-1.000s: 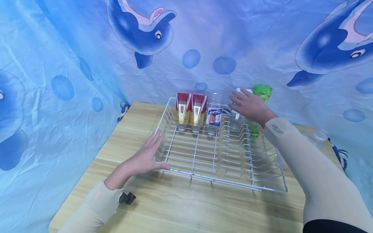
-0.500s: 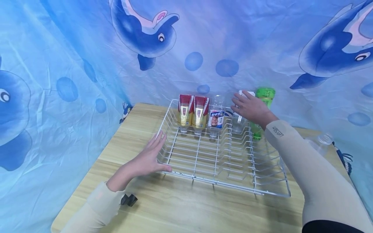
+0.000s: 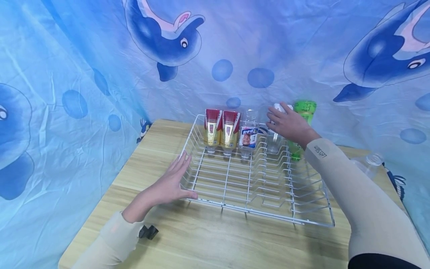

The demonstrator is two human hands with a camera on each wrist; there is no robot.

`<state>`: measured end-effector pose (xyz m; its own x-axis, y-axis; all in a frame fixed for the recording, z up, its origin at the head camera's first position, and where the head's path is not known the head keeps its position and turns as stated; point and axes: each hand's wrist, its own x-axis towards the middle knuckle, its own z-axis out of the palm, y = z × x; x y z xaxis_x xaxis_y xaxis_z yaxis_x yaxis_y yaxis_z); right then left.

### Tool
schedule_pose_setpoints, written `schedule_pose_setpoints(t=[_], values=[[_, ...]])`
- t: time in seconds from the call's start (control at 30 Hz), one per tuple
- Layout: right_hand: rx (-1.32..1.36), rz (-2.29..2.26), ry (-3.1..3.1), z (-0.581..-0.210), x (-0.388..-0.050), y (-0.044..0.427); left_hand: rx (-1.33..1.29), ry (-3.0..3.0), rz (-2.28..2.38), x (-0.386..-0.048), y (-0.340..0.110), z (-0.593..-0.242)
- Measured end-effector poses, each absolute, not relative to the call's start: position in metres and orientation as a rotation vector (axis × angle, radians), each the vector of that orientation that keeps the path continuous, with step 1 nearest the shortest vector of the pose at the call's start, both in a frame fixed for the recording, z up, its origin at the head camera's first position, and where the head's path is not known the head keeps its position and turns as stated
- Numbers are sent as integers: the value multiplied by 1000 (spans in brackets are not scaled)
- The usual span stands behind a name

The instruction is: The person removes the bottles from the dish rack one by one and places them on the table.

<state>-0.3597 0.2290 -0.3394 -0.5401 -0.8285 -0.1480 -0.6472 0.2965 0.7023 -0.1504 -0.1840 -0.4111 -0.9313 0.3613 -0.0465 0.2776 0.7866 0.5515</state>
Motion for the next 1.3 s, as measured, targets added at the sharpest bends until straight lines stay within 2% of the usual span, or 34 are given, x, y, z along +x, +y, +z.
schedule_pose_setpoints(t=[1.3], values=[[1278,-1032,-2264,-293,-343,234,523,2810,815,-150,-186,-410]])
